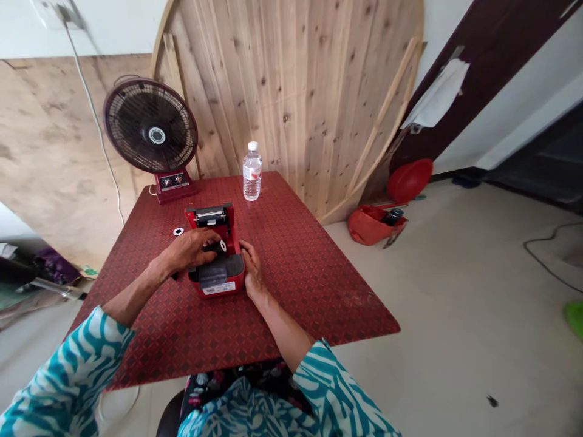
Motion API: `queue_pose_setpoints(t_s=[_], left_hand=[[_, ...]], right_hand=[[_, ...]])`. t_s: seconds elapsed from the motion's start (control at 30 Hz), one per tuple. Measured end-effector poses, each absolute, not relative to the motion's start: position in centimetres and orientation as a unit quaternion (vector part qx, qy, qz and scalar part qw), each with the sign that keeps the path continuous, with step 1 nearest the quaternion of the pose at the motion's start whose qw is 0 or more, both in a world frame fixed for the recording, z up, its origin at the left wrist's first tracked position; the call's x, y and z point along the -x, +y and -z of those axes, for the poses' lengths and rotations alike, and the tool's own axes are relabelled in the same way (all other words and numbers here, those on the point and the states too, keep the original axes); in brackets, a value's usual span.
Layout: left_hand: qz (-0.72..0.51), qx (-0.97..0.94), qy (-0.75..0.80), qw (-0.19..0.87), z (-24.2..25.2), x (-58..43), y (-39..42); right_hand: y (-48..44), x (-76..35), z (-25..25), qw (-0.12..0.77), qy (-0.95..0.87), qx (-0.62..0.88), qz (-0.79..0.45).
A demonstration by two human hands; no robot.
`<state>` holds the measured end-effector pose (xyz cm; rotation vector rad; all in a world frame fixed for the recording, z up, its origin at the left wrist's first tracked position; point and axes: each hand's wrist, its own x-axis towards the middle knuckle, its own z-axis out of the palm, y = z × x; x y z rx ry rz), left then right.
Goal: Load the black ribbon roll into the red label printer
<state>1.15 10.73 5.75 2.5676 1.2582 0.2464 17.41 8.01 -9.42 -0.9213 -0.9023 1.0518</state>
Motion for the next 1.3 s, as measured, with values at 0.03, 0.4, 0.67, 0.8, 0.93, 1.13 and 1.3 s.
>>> queue_pose_setpoints(t_s=[0.03,0.4,0.67,0.8,0.93,1.13,1.3], left_hand=[[-0.118,-0.884,0.428,0.146,-5.9,-0.5,10.3],[-0.473,-0.593,0.553,0.345,-5.6,11.7,10.4],[-0.363,-0.621,0.605,0.341,0.0,11.5,12.0],[-0.321,-0.654,0.608,0.315,-0.8,11.5,12.7],[-0.22,-0.713,0.633,0.208,-1.2,10.3,14.8],[-0.198,-0.716,0.646,0.176,-0.8,7.8,16.8],[-0.264,-0.712,0.615,0.212,-2.3,8.2,15.1]], right_hand=[[7.9,-17.4,9.4,0.673,-0.402,0.41,-0.467],[7.6,-17.5,9.0,0.672,-0.385,0.416,-0.476],[7.5,-17.6,8.9,0.671,-0.388,0.42,-0.472],[7.6,-17.6,8.9,0.67,-0.387,0.423,-0.472],[7.6,-17.5,8.7,0.67,-0.381,0.426,-0.474],[7.6,-17.4,8.4,0.667,-0.383,0.427,-0.475],[7.8,-17.4,8.8,0.669,-0.387,0.428,-0.468]])
